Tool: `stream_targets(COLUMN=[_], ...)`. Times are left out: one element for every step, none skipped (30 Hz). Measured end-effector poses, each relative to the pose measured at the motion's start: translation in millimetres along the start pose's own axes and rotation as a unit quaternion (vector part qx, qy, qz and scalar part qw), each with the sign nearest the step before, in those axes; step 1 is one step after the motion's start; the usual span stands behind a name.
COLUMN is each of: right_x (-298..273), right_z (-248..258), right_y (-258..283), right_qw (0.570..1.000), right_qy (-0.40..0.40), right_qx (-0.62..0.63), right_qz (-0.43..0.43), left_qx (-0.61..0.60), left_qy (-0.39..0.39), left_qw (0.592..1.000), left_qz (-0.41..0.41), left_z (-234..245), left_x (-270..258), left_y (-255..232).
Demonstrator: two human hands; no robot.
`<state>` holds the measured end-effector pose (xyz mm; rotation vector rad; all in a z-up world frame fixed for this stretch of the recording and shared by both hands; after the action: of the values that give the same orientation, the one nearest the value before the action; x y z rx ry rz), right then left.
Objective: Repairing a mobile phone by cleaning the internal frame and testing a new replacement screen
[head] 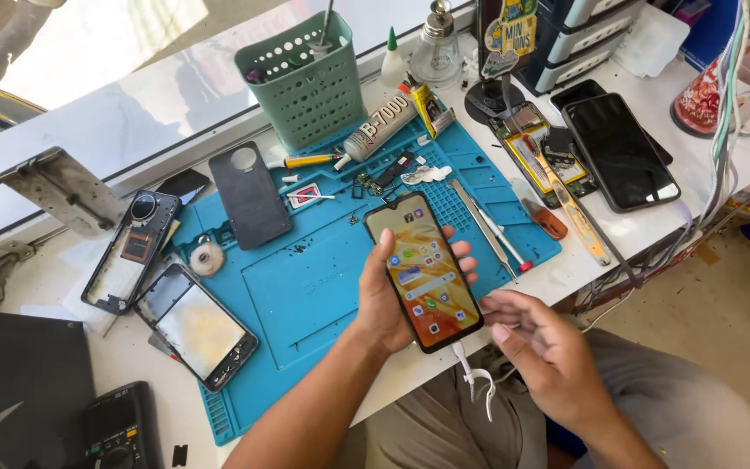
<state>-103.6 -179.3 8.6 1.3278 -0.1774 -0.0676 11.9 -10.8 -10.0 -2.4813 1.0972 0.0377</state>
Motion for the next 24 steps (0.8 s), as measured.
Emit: stream_targets(right_x=[3,5,8,10,11,12,13,15,15,15,15,16,17,16,17,17,17,18,18,17,16,16,16,15], right_z=[-6,-10,-11,-12,-13,-17,-20,-24,-25,-27,-28,-30,-32,-33,-32,-31,-30,-28,-27,-25,-25,-24,-23,-21], right_y=[-7,-14,-16,-18,-20,-21,-21,-20,-18,-18,-17,-12,-7,-2,-4,-5,-5,-9,-12,-16,-15,-15,-16,-22], right_qw=[0.997,0.987,0.988,0.985,0.981,0.981,0.977,0.97,0.97,0.964,0.958,0.957,0.941,0.922,0.922,0.917,0.913,0.913,0.908,0.901,0.901,0.9,0.898,0.898], right_qy=[0.016,0.031,0.032,0.032,0.032,0.032,0.026,0.02,0.02,0.012,0.003,0.005,-0.006,-0.018,-0.018,-0.016,-0.014,-0.014,-0.022,-0.029,-0.029,-0.034,-0.039,-0.038], right_qx=[0.049,0.097,0.094,0.11,0.127,0.126,0.174,0.222,0.221,0.233,0.246,0.246,0.291,0.335,0.335,0.347,0.358,0.358,0.366,0.374,0.374,0.375,0.375,0.375], right_qz=[-0.061,-0.124,-0.122,-0.131,-0.14,-0.141,-0.121,-0.098,-0.097,-0.124,-0.151,-0.151,-0.171,-0.191,-0.194,-0.195,-0.196,-0.195,-0.205,-0.216,-0.217,-0.222,-0.226,-0.228], left_qx=[0.003,0.004,0.002,0.004,0.005,0.004,0.002,0.001,0.001,-0.002,-0.004,-0.004,0.001,0.006,0.006,0.01,0.015,0.016,0.021,0.024,0.024,0.025,0.027,0.025], left_qy=[0.008,0.016,0.018,0.024,0.029,0.029,0.033,0.039,0.04,0.047,0.054,0.053,0.071,0.088,0.085,0.091,0.097,0.097,0.101,0.103,0.103,0.092,0.082,0.08], left_qw=[1.0,1.0,1.0,1.0,0.999,0.999,0.999,0.999,0.999,0.999,0.998,0.999,0.997,0.996,0.996,0.996,0.995,0.995,0.995,0.994,0.994,0.995,0.996,0.996], left_qz=[0.005,0.011,0.009,0.01,0.011,0.011,0.01,0.009,0.009,0.008,0.007,0.006,0.002,-0.001,-0.001,0.0,0.0,0.0,-0.002,-0.005,-0.005,-0.001,0.003,0.003], left_z=[1,3,3,4,4,3,2,0,0,0,1,0,-2,-3,-3,-3,-3,-5,-6,-7,-6,-5,-4,-6], left_x=[-1,-1,0,0,0,-1,-2,-2,-1,-1,-1,-2,-2,-3,-4,-3,-3,-3,-3,-5,-5,-4,-3,-3], left_y=[0,2,2,2,3,3,4,3,4,4,5,5,4,5,5,5,5,5,4,4,6,6,7,7])
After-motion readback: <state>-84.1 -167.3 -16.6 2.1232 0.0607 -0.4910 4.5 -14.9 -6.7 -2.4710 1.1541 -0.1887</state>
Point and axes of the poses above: each hand's wrist, its own x-axis towards the middle knuckle, its own z-axis out of the back of the hand, y = z × x, the point moved 2 cm from there along x, towards the middle knuckle, and after that the axes turned 6 degrees about z, right-handed, at the moved point
